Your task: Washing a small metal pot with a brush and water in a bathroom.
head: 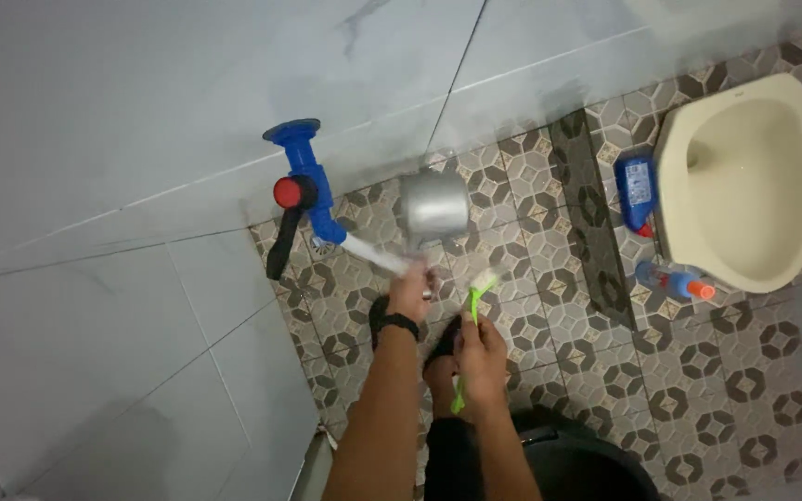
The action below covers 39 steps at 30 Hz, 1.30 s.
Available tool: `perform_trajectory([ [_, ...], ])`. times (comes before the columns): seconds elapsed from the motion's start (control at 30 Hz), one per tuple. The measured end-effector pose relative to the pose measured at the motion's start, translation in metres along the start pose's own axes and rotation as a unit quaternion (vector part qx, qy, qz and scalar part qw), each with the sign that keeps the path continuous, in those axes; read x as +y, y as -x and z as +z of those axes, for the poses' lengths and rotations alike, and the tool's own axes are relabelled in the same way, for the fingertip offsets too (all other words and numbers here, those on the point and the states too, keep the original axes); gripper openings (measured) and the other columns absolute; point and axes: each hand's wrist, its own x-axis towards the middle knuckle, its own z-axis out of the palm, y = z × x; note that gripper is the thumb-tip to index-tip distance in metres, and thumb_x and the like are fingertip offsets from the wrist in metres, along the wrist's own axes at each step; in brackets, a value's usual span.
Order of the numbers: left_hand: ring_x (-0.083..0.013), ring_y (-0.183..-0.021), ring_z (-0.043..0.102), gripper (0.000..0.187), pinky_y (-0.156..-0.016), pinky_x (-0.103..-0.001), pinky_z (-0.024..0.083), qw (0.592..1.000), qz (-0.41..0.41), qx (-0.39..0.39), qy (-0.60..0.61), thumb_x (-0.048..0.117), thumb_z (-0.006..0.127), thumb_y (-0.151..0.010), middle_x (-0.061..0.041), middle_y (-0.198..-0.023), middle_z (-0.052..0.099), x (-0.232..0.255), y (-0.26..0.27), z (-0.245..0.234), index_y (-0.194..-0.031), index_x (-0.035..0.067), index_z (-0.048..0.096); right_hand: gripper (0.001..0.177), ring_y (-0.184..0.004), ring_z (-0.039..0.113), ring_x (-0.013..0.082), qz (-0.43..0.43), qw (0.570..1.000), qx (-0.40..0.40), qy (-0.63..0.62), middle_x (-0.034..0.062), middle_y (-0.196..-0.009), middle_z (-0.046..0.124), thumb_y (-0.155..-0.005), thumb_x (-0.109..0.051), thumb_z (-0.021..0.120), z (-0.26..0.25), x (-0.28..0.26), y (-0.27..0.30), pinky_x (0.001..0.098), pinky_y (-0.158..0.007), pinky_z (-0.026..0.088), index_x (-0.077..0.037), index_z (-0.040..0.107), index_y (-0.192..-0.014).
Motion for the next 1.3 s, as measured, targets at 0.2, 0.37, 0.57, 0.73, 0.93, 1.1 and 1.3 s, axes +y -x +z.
perform_trajectory([
  [0.2,-0.0168,-0.049,0.046,0.049,-0.043,-0.033,0.035,0.960,0.014,0.040,-0.276,0.039,0.046,-0.108,-0.009,-0.064,0.051,-0.026,-0.001,-0.040,-0.086,-0.004,0.056,0.026,-0.051,0.043,0.0078,-0.040,0.997,0.012,0.060,-0.0022,-0.062,0.051,-0.102,-0.024,0.060,0.011,-0.019,-0.006,0.0271,-0.045,0.035,-0.004,0.060,-0.085],
  [0.37,-0.0140,-0.052,0.048,0.034,-0.048,-0.030,0.040,0.955,0.063,0.014,-0.289,0.037,0.043,-0.106,-0.004,-0.067,0.052,-0.008,0.092,-0.021,-0.099,0.009,0.060,0.026,-0.056,0.046,0.0098,-0.024,0.999,-0.014,0.033,0.0009,-0.068,0.053,-0.105,-0.021,0.058,0.003,0.016,-0.029,0.0284,-0.048,0.037,-0.001,0.060,-0.087],
  [0.57,-0.0177,-0.065,0.054,0.030,-0.062,-0.036,0.047,0.906,0.119,0.043,-0.404,0.035,0.045,-0.109,-0.007,-0.079,0.054,-0.032,0.105,-0.076,-0.108,0.005,0.050,0.022,-0.060,0.058,0.0118,0.024,0.994,-0.102,0.032,0.0027,-0.082,0.068,-0.098,-0.019,0.053,0.029,-0.020,-0.019,0.0297,-0.053,0.050,-0.011,0.063,-0.116],
  [0.73,-0.0207,-0.073,0.056,0.027,-0.071,-0.042,0.047,0.902,0.045,0.089,-0.420,0.030,0.049,-0.102,-0.005,-0.083,0.054,-0.020,0.136,-0.086,-0.121,0.011,0.046,0.024,-0.056,0.055,0.0143,0.182,0.967,-0.106,0.145,0.0048,-0.077,0.061,-0.103,-0.022,0.055,0.044,0.008,-0.042,0.0312,-0.050,0.047,-0.008,0.069,-0.116],
  [0.93,-0.0229,-0.065,0.042,0.032,-0.065,-0.044,0.040,0.885,0.006,0.079,-0.459,0.030,0.044,-0.107,-0.008,-0.076,0.041,-0.025,0.138,-0.141,-0.110,-0.001,0.051,0.024,-0.045,0.046,0.0151,0.156,0.972,-0.168,0.045,0.0085,-0.064,0.056,-0.105,-0.026,0.057,0.055,0.053,-0.065,0.0328,-0.040,0.035,-0.004,0.064,-0.104],
  [1.1,-0.0190,-0.059,0.051,0.027,-0.059,-0.040,0.043,0.889,-0.016,0.113,-0.443,0.024,0.050,-0.103,-0.006,-0.071,0.052,-0.049,0.126,-0.182,-0.105,-0.003,0.052,0.022,-0.041,0.045,0.0167,0.113,0.978,-0.173,-0.005,0.0052,-0.060,0.052,-0.104,-0.023,0.054,0.056,0.077,-0.086,0.0344,-0.038,0.037,-0.005,0.063,-0.098],
  [1.3,-0.0164,-0.050,0.039,0.024,-0.046,-0.038,0.034,0.959,-0.047,0.050,-0.276,0.024,0.054,-0.102,-0.007,-0.069,0.044,-0.025,0.157,-0.168,-0.107,0.002,0.047,0.029,-0.038,0.039,0.0180,0.177,0.960,-0.191,0.103,0.0057,-0.056,0.051,-0.101,-0.026,0.056,0.053,0.048,-0.070,0.0358,-0.035,0.030,-0.003,0.065,-0.086],
])
